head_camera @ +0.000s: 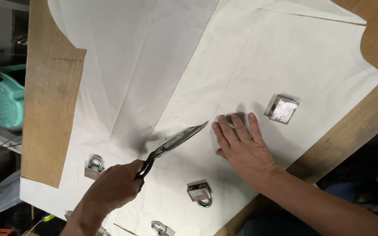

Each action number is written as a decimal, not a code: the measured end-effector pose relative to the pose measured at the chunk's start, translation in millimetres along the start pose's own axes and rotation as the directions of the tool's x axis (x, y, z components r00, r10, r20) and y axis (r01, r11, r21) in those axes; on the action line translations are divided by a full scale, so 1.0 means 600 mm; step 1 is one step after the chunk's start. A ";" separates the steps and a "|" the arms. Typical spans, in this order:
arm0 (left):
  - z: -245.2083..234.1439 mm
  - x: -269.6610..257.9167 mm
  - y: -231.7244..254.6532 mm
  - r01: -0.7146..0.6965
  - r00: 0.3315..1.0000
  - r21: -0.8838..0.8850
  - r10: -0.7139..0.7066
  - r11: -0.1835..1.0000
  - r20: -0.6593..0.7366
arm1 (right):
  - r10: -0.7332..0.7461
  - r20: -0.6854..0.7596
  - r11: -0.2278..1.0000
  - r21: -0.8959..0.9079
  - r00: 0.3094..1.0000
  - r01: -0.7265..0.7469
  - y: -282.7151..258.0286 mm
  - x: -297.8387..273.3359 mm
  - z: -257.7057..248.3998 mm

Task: The person uses large shears to cut a piece of white fabric on a wooden table, guided by pencil lines and secured with padlocks. After cutting, they use a ruler and pencil to draw straight lines on the fabric.

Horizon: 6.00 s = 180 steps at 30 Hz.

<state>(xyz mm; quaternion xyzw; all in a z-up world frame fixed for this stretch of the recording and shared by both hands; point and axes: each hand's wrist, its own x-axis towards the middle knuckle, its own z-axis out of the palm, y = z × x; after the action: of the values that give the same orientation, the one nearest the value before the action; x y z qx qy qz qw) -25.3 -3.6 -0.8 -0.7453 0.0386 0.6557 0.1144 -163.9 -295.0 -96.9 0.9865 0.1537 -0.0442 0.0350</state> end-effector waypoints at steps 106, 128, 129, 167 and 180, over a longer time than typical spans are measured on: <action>0.015 -0.008 0.216 0.122 0.971 -0.677 0.053 0.726 0.232 | 0.178 -0.111 0.984 0.048 0.978 -0.174 0.212 0.091 -0.004; -0.038 0.001 0.258 0.137 0.966 -0.663 0.049 0.736 0.254 | 0.170 -0.139 0.984 -0.035 0.976 -0.177 0.329 0.133 0.017; -0.044 0.004 0.261 0.111 0.968 -0.643 0.064 0.758 0.242 | 0.174 -0.142 0.984 -0.023 0.974 -0.179 0.329 0.134 0.017; -0.145 -0.011 0.340 0.022 0.983 -0.617 0.094 0.787 0.155 | 0.243 -0.113 0.969 -0.014 0.963 -0.246 0.330 0.137 0.030; -0.183 -0.013 0.367 -0.037 0.984 -0.645 0.139 0.763 0.108 | 0.262 -0.116 0.965 0.021 0.958 -0.261 0.329 0.135 0.035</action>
<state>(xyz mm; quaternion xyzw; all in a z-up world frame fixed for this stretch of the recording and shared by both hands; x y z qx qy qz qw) 34.1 -242.5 -7.1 -0.6857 -0.1606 0.6881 -0.1750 -28.0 -460.1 -115.0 0.9991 0.0235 0.0188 0.0285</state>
